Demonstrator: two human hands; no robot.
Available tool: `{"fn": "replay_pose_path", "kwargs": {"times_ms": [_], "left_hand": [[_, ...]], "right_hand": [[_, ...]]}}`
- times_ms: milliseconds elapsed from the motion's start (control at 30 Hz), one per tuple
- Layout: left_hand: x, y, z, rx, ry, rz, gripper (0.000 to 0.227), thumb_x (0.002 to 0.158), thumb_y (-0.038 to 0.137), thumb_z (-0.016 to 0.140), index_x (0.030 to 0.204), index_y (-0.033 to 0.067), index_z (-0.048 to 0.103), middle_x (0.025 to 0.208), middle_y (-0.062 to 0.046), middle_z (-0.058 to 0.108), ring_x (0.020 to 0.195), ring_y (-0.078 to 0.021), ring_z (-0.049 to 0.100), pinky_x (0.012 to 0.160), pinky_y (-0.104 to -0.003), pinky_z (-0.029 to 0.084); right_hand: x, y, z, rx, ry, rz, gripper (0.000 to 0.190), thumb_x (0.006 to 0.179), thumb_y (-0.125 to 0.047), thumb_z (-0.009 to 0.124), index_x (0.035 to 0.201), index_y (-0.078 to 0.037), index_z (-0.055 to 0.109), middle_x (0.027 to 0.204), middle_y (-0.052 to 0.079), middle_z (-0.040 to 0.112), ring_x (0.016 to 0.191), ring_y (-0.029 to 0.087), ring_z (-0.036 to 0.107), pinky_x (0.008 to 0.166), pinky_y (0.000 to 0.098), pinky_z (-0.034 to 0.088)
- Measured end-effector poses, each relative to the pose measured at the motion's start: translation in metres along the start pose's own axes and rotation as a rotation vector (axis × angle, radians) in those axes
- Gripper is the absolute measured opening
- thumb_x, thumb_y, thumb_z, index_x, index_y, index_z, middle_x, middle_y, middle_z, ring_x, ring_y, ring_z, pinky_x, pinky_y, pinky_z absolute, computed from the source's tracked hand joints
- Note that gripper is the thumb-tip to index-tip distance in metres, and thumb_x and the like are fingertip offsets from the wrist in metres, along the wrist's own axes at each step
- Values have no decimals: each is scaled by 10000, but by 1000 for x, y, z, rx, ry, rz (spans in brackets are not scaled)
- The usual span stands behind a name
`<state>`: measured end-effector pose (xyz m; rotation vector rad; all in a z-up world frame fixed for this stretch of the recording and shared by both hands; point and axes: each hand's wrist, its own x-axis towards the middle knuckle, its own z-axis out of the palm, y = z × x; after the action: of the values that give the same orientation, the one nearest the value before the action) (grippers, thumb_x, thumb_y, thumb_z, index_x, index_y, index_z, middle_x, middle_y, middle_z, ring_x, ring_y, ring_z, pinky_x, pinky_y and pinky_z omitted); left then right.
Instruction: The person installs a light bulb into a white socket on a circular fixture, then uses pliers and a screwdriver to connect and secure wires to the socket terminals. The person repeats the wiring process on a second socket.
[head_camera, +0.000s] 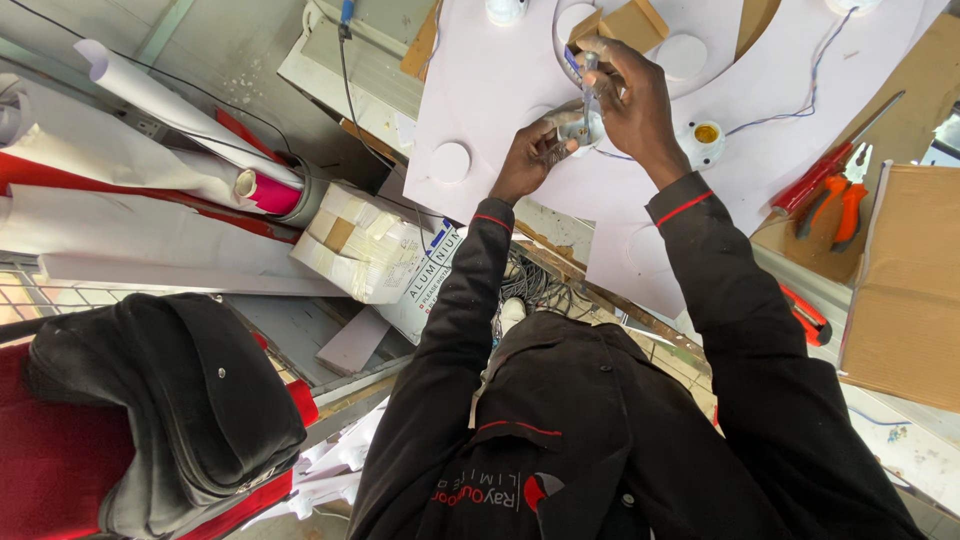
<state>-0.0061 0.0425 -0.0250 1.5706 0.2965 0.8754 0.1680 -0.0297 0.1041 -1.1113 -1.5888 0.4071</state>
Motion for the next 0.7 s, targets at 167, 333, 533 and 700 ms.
{"fn": "replay_pose_path", "kwargs": {"times_ms": [167,333,533,700], "left_hand": [[0,-2,-2,50,20,-57,370,1022,248,722,1358,103,673,1249,8,556,986,-82,479,872,-215,410],[2,2,-4,37,-42,-36,296,1039,215,693,1299,74,686,1558,-110,521,1356,-197,570,1087,-323,501],[-1,15,5,122,-49,21,258,1005,201,743,1246,115,707,1539,-120,526,1430,-240,524,1185,-343,456],[-1,20,8,438,-20,161,434,865,271,894,1196,104,668,1372,-103,636,1264,-254,644,1090,-362,531]], "right_hand": [[1,8,5,96,29,31,262,1092,-218,620,1260,-18,606,1240,135,520,1095,244,562,889,351,561],[0,6,-2,117,22,33,416,1114,-421,587,1277,-47,670,1140,94,523,1039,214,572,865,325,492],[-10,-3,-4,107,23,99,324,1081,-123,635,1389,-35,582,1291,130,531,1219,269,582,1009,387,575],[-18,-10,-2,110,60,153,339,1131,-249,525,1405,-50,515,1252,191,626,1143,361,714,965,395,559]]}}
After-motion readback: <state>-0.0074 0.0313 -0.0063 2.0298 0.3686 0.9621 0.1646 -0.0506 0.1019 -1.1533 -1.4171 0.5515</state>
